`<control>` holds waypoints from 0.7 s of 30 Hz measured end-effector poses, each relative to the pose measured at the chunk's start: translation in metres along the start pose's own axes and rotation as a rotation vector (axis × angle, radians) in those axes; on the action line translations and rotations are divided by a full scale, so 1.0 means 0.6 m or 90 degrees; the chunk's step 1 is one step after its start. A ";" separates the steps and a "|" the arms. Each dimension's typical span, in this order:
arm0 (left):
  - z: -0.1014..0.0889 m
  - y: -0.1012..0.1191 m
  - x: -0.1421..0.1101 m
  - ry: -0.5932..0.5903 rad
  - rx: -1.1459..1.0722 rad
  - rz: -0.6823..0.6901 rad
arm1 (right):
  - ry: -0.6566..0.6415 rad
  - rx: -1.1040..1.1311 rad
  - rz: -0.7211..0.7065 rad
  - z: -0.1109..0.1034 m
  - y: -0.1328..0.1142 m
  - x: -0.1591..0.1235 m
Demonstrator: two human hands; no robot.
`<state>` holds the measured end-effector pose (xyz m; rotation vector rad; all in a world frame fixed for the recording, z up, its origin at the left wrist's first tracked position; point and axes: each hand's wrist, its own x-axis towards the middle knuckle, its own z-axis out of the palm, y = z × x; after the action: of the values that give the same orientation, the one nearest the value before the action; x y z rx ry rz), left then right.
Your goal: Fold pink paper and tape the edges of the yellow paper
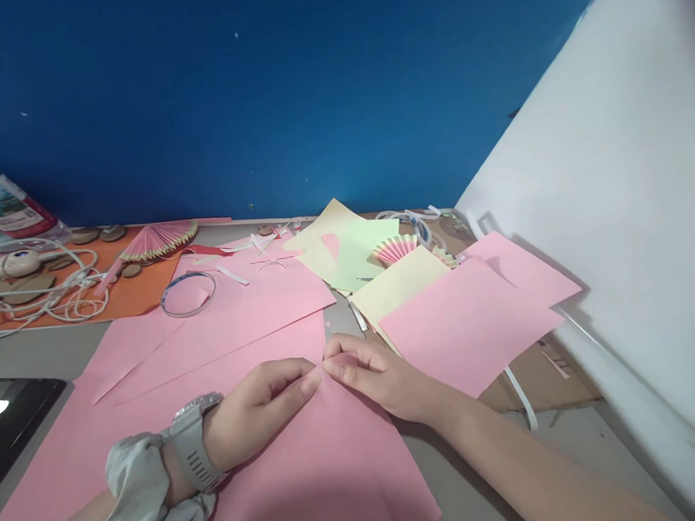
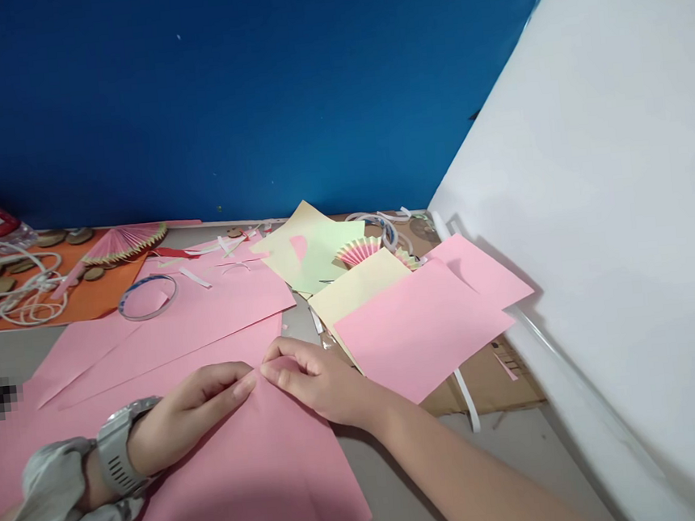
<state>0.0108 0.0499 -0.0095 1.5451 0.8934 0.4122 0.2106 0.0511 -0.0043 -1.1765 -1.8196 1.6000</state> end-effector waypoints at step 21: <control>-0.002 -0.006 0.000 0.002 -0.026 -0.016 | 0.033 0.058 0.010 0.011 0.003 -0.006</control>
<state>0.0087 0.0505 -0.0128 1.4949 0.9003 0.4128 0.2079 0.0443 -0.0070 -1.1839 -1.6904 1.6281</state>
